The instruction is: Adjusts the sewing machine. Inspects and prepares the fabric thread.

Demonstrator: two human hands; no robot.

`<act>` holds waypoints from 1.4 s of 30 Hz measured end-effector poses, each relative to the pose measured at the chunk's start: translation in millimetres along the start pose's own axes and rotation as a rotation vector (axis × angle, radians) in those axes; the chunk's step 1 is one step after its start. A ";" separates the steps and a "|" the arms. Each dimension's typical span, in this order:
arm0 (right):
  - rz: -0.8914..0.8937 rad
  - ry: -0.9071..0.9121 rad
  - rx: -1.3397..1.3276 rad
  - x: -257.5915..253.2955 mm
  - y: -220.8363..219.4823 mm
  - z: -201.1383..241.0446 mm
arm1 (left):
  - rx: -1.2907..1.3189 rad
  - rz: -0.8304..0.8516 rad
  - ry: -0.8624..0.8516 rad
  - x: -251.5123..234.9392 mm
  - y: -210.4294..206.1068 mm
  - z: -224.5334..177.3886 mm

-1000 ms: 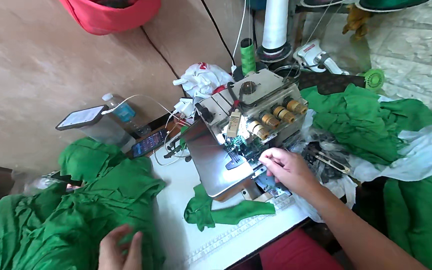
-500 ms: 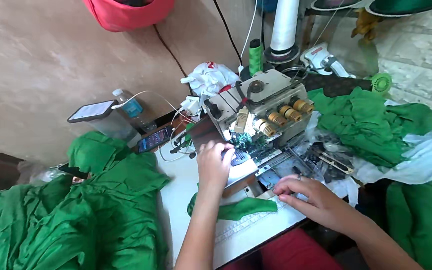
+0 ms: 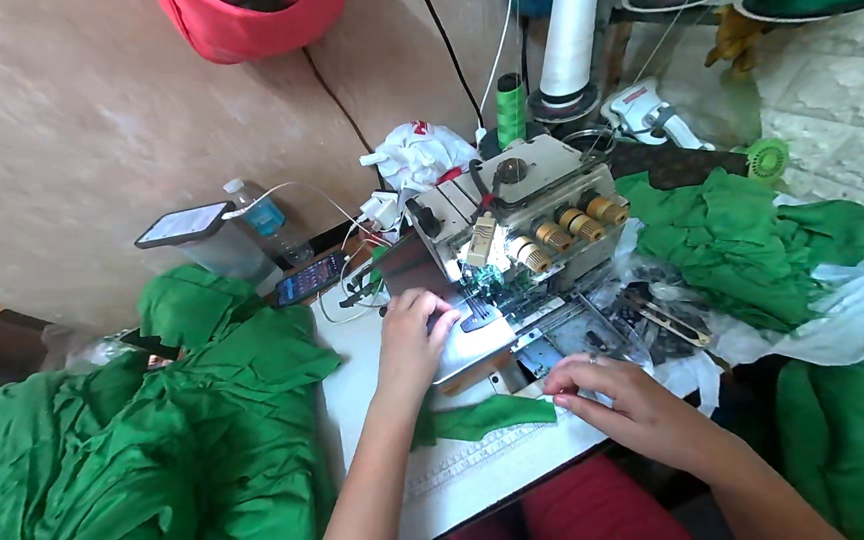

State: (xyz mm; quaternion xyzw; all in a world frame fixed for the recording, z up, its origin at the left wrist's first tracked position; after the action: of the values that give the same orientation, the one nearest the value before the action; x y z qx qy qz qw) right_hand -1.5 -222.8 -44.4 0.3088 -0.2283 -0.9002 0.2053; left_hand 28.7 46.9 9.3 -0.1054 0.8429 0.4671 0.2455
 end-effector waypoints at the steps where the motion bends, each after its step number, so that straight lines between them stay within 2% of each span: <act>1: -0.004 -0.006 0.010 0.4 3.1 1.0 | -0.015 -0.010 -0.018 2.7 2.3 -1.0; 5: -0.089 -0.057 0.072 5.5 26.2 -7.2 | -0.099 -0.026 -0.080 16.6 15.5 0.2; 8: -0.139 -0.137 0.111 7.6 37.7 -12.3 | -0.095 -0.027 -0.007 22.1 19.0 6.4; 12: -0.125 -0.081 0.073 5.4 32.1 -5.7 | -0.074 0.004 0.081 13.8 23.8 1.3; 16: -0.075 -0.033 0.050 6.1 24.6 -1.1 | -0.145 -0.019 0.032 2.2 18.2 -1.9; 18: -0.071 -0.032 0.050 7.2 22.9 -0.5 | -0.146 -0.085 0.015 -0.7 12.8 -2.7; 22: -0.069 -0.020 0.037 11.1 24.1 -0.7 | -0.087 -0.345 -0.022 -1.9 9.9 -2.0; 24: -0.071 -0.009 0.027 12.3 24.6 -1.9 | -0.062 -0.386 -0.027 -4.2 11.1 1.4; 25: -0.072 -0.006 0.024 12.6 24.4 -2.2 | -0.052 -0.357 -0.031 -6.0 11.5 3.2; 29: -0.057 0.013 0.009 10.4 19.9 -0.3 | -0.080 -0.019 -0.037 -14.4 6.3 11.8; 31: -0.048 0.027 0.012 8.7 17.5 2.1 | -0.050 0.080 -0.043 -15.3 2.2 14.6; 34: -0.062 -0.013 0.041 9.1 24.9 1.1 | -0.031 0.087 -0.056 -12.8 3.3 9.2; 38: -0.199 -0.151 0.246 7.9 59.4 -15.4 | -0.086 0.075 -0.010 0.9 18.0 -3.9; 42: -0.339 -0.250 0.458 11.8 97.2 -37.9 | -0.044 0.183 0.070 18.6 31.9 -7.4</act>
State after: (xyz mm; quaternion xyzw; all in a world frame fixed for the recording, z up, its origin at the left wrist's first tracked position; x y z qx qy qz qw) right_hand 36.7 -318.5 -24.3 0.2673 -0.3940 -0.8778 -0.0522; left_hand -2.6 59.0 26.5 -0.0495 0.8465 0.5022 0.1700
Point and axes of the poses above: each hand's wrist, its own x-axis away from the middle knuckle, its own y-axis out of the back of the hand, z = x × y, the point moved 2 cm from there along -x, towards the middle knuckle, and after that the axes turned 3 degrees about -z, right-handed, at the moved point
